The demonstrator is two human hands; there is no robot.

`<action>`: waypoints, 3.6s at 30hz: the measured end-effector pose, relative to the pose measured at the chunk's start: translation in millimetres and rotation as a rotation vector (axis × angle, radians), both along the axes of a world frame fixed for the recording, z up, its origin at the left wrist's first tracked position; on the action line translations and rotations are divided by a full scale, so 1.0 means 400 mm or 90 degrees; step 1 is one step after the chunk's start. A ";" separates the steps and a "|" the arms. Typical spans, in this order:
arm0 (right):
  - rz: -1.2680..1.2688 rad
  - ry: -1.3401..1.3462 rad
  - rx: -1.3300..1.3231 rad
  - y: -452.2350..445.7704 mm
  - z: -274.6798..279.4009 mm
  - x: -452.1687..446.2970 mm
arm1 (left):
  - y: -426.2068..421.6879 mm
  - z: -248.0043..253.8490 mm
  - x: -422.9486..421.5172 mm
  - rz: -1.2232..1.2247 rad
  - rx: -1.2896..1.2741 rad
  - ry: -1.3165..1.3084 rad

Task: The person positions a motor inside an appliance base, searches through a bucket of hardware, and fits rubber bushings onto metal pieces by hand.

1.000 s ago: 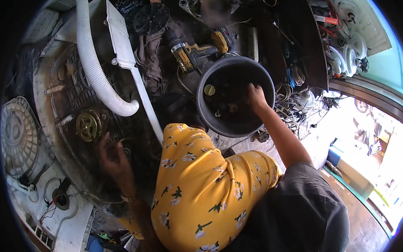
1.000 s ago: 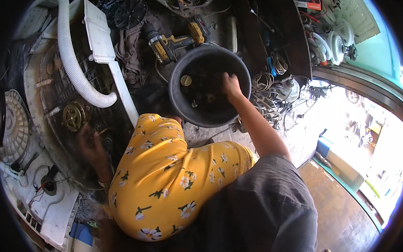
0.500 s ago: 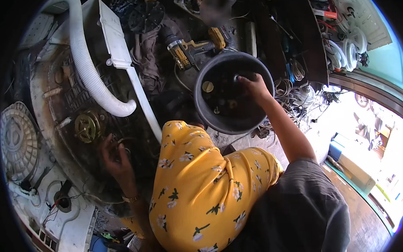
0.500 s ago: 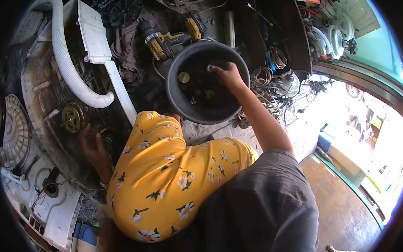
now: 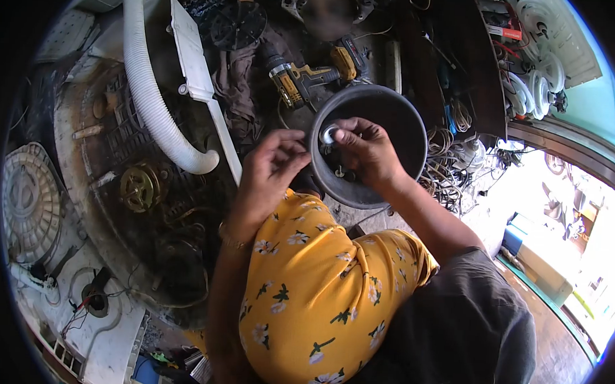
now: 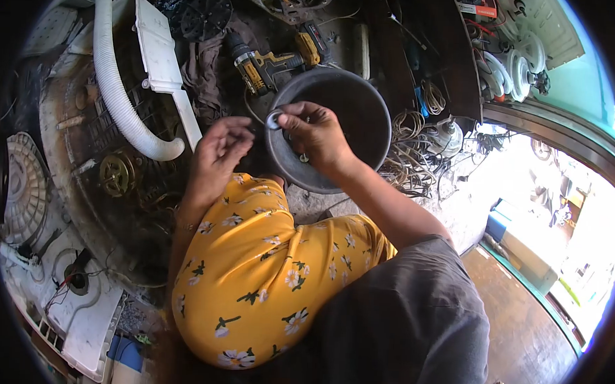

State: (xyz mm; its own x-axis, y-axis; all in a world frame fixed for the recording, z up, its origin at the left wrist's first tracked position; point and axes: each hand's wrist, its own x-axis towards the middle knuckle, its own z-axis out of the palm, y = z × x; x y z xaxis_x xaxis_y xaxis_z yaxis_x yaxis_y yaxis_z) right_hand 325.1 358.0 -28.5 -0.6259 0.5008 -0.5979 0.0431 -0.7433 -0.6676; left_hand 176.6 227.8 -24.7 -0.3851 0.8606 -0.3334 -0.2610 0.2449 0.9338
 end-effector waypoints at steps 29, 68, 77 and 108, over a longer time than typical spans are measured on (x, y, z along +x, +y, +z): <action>0.160 0.065 0.249 -0.158 -0.027 -0.030 | -0.132 -0.120 0.057 -0.050 0.075 -0.005; 0.399 -0.010 0.625 0.153 0.138 -0.099 | 0.138 -0.025 0.031 -0.015 0.105 -0.601; 0.348 -0.119 0.576 0.180 0.074 -0.047 | 0.171 -0.055 0.043 -0.088 0.085 -0.507; 0.585 -0.297 0.661 0.170 -0.156 0.251 | -0.085 0.153 -0.126 0.151 0.191 -0.389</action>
State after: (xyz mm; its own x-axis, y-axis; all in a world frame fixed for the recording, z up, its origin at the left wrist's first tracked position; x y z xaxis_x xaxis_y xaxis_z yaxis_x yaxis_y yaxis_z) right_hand 425.5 426.1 -91.0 -0.8105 0.3640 -0.4590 0.5850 0.4611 -0.6672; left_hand 126.3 194.0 36.6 -0.3934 0.8649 -0.3116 -0.7728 -0.1275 0.6218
